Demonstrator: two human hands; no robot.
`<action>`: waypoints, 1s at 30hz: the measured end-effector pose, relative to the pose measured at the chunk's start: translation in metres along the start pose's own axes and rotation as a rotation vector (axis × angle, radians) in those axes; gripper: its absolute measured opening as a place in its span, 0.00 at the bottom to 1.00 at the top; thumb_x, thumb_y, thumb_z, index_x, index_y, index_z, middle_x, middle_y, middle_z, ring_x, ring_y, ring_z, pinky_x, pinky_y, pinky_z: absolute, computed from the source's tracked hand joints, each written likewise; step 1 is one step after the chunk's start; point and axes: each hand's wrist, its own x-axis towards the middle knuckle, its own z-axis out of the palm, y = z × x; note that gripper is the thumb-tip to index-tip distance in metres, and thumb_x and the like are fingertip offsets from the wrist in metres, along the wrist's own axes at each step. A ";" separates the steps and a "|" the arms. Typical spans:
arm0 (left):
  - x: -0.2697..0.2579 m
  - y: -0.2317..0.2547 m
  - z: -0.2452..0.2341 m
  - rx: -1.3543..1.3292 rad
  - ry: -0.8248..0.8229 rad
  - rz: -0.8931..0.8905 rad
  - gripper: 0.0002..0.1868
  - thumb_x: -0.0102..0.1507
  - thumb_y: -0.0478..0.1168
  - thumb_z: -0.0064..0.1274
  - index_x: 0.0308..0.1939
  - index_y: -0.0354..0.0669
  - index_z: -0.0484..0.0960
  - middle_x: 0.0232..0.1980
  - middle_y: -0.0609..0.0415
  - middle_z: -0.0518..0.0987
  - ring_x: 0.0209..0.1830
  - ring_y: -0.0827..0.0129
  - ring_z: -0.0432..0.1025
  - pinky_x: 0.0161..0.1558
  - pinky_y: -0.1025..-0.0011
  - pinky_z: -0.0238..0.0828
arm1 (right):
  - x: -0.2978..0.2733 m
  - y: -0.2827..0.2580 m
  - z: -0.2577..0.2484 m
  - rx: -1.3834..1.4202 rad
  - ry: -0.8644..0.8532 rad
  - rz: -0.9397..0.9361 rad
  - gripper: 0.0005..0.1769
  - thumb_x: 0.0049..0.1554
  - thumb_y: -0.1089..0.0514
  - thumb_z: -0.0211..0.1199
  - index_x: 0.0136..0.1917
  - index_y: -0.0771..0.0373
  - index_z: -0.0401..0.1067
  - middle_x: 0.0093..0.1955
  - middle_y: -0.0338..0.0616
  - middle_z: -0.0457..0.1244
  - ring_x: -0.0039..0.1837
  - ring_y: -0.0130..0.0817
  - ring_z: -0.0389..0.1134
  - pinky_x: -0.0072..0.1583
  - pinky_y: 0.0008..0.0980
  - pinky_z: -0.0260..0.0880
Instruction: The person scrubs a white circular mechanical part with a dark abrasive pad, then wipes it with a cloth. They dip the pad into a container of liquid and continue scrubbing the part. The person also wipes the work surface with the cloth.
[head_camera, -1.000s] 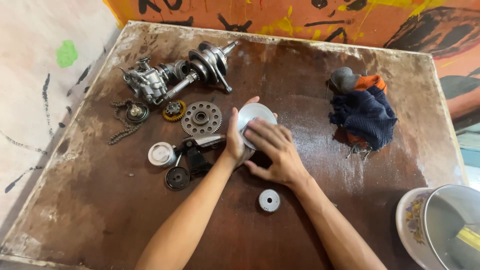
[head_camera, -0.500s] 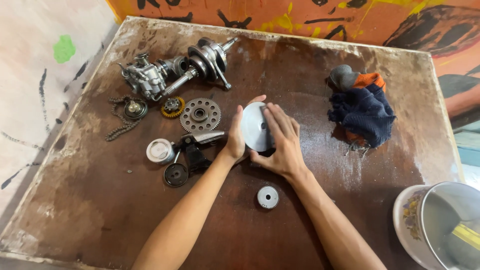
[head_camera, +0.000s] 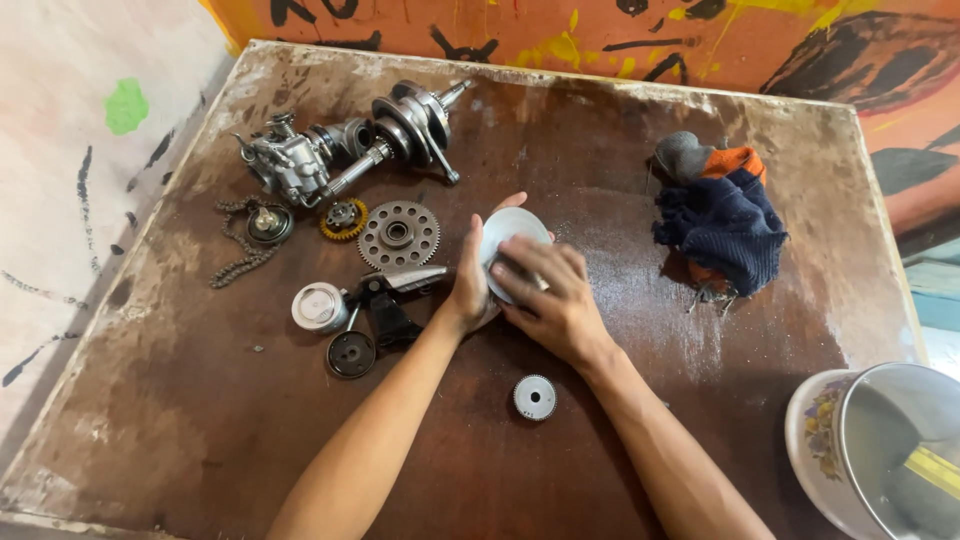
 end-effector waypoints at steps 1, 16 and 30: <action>0.002 0.002 0.002 0.002 0.001 0.001 0.43 0.73 0.70 0.19 0.81 0.46 0.54 0.58 0.39 0.76 0.58 0.54 0.73 0.62 0.56 0.74 | 0.000 -0.002 0.001 0.002 0.001 -0.002 0.46 0.41 0.53 0.80 0.73 0.54 0.71 0.79 0.46 0.58 0.80 0.41 0.57 0.77 0.46 0.54; 0.000 0.009 0.010 -0.231 0.149 -0.035 0.39 0.73 0.67 0.24 0.77 0.43 0.60 0.57 0.45 0.77 0.58 0.59 0.73 0.63 0.58 0.73 | 0.013 -0.024 -0.008 -0.044 0.046 0.089 0.43 0.42 0.52 0.82 0.70 0.53 0.73 0.76 0.46 0.63 0.76 0.40 0.62 0.75 0.44 0.56; 0.001 0.008 0.013 -0.246 0.072 0.009 0.34 0.74 0.63 0.26 0.75 0.46 0.59 0.54 0.43 0.76 0.52 0.55 0.74 0.56 0.56 0.76 | 0.014 -0.029 -0.009 -0.070 -0.014 0.287 0.51 0.37 0.56 0.77 0.73 0.65 0.64 0.72 0.61 0.51 0.73 0.61 0.49 0.71 0.58 0.48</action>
